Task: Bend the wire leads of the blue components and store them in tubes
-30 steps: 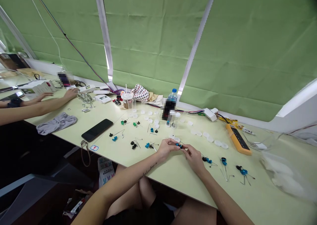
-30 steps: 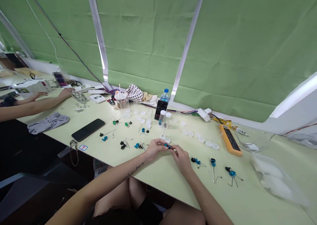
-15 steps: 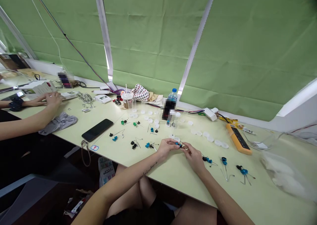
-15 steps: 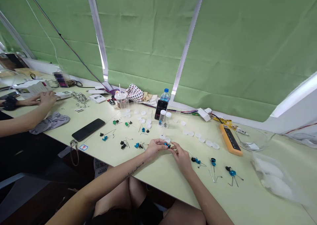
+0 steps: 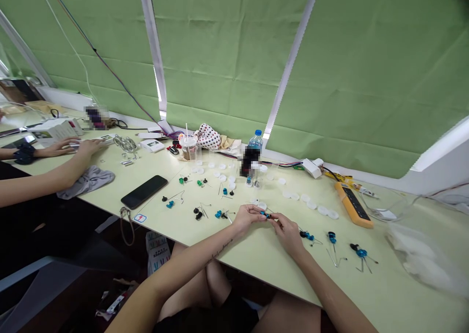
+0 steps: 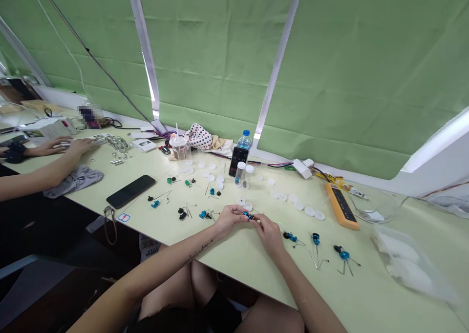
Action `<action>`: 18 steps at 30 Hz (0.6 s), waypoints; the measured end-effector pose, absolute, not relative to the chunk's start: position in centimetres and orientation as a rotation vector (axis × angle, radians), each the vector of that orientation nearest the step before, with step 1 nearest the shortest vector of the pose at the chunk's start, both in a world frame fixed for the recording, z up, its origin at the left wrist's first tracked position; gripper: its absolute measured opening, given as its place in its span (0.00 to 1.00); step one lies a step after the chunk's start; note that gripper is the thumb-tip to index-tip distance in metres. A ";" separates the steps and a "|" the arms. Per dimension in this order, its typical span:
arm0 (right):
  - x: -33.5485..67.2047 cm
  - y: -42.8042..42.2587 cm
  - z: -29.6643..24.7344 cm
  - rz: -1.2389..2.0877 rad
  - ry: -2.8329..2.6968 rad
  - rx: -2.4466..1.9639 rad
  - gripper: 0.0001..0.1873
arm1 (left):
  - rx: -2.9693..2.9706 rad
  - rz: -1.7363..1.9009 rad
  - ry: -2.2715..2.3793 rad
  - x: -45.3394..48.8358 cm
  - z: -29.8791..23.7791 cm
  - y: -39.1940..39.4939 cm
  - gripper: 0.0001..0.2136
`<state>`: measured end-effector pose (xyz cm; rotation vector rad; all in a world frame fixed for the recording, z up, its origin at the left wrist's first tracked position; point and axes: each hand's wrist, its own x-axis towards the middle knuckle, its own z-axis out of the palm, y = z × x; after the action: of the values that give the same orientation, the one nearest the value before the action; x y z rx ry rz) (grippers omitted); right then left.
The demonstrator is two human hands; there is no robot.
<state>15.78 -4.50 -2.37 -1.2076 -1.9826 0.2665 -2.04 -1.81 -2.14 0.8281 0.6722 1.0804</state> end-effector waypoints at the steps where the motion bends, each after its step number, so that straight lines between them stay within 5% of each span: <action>1: 15.8 -4.5 -2.3 0.266 -1.985 -1.214 0.15 | 0.830 1.083 0.666 -2.0 -2.2 -1.8 0.20; 18: 15.7 -4.6 -2.0 0.333 -1.982 -1.247 0.15 | 0.839 1.129 0.642 -2.0 -2.0 -2.1 0.19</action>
<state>15.67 -4.55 -2.05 -1.2466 -1.9825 0.3334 -2.02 -2.07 -1.95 0.8393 0.6421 1.1286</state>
